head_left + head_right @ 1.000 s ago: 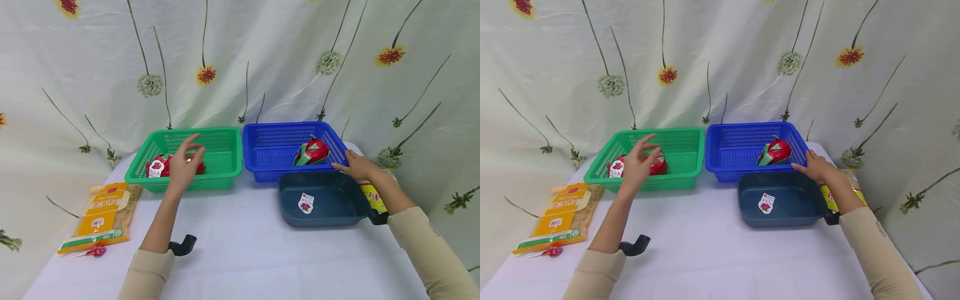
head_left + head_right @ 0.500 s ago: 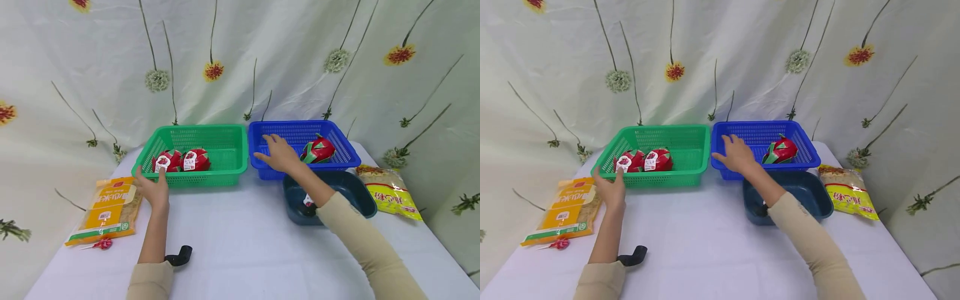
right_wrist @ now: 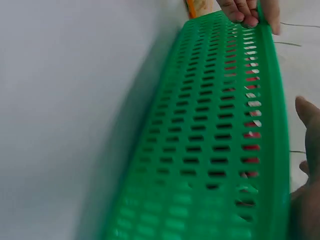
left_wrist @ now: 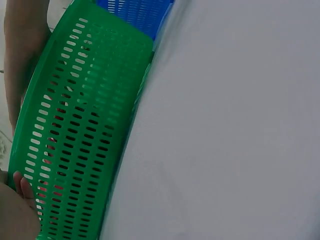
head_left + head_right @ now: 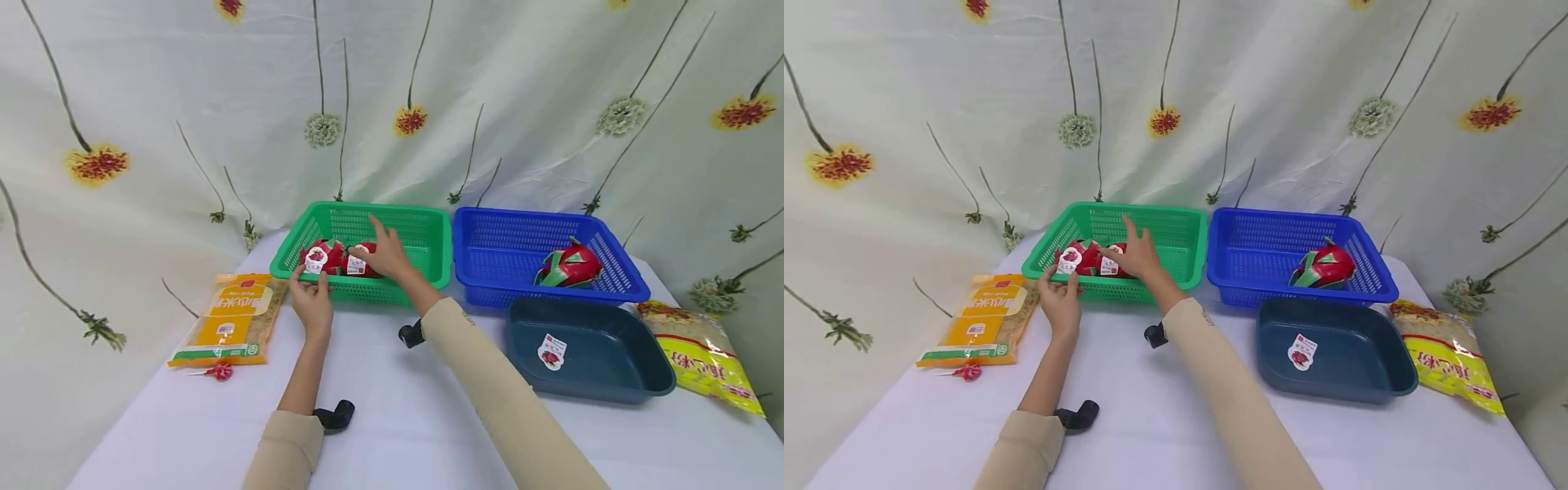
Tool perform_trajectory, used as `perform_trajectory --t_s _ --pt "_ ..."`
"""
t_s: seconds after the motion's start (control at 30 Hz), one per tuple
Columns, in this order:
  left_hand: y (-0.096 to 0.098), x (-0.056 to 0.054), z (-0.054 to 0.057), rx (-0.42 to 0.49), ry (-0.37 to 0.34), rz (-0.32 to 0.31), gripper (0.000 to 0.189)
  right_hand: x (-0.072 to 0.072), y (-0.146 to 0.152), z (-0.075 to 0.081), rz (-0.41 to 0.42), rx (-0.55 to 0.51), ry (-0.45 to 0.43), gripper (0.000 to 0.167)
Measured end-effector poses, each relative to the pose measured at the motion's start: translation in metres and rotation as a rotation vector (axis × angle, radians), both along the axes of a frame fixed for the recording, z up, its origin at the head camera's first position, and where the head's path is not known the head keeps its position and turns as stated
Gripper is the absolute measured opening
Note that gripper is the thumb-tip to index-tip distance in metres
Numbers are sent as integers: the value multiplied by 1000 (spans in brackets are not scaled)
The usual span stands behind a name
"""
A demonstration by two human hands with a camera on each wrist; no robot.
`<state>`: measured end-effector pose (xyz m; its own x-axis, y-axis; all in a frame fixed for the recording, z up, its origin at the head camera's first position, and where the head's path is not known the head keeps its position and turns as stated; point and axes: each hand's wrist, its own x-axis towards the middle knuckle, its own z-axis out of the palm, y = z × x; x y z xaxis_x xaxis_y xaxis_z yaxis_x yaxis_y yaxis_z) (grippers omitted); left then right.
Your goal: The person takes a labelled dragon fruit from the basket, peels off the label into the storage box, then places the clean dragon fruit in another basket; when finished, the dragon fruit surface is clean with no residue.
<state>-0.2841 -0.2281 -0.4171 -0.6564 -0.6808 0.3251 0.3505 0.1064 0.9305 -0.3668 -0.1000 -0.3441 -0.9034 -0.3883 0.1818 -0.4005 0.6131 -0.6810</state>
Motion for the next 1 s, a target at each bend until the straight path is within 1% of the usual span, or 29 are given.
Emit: perform_trajectory --t_s 0.07,0.17,0.27,0.33,0.5,0.57,0.6,0.63,0.73,0.8,0.83,0.9,1.0 --pt "4 2 1 4 9 -28 51 -4 -3 -8 10 58 -63 86" --pt "9 10 8 -7 6 -41 49 -8 -6 -17 31 134 -135 88" --pt "11 18 18 -16 10 -35 48 -10 -9 -19 50 147 -163 88" --pt "10 22 22 -23 23 -30 47 -11 -11 -18 65 142 -157 85" --pt "11 23 23 -17 28 -43 48 -12 -9 -19 77 139 -128 82" --pt "8 17 15 -10 35 -36 48 -12 -9 -19 71 141 -123 81" --pt "8 16 15 0 38 -39 48 -12 -8 -19 67 143 -123 81" --pt "7 13 12 5 41 -35 48 -12 -7 -18 59 139 -121 81" --pt "6 3 2 5 51 -20 48 -11 -5 -18 23 99 -124 79" --pt "6 2 1 7 43 -24 48 -11 -2 -17 -13 48 -121 78" --pt "5 -1 -2 0 36 -15 48 -10 -1 -17 -33 16 -118 77" --pt "4 -1 -4 -12 26 -9 49 -8 1 -16 -70 -52 -106 77" --pt "0 0 -4 -23 20 -1 50 -4 4 -13 -118 -163 -46 78"
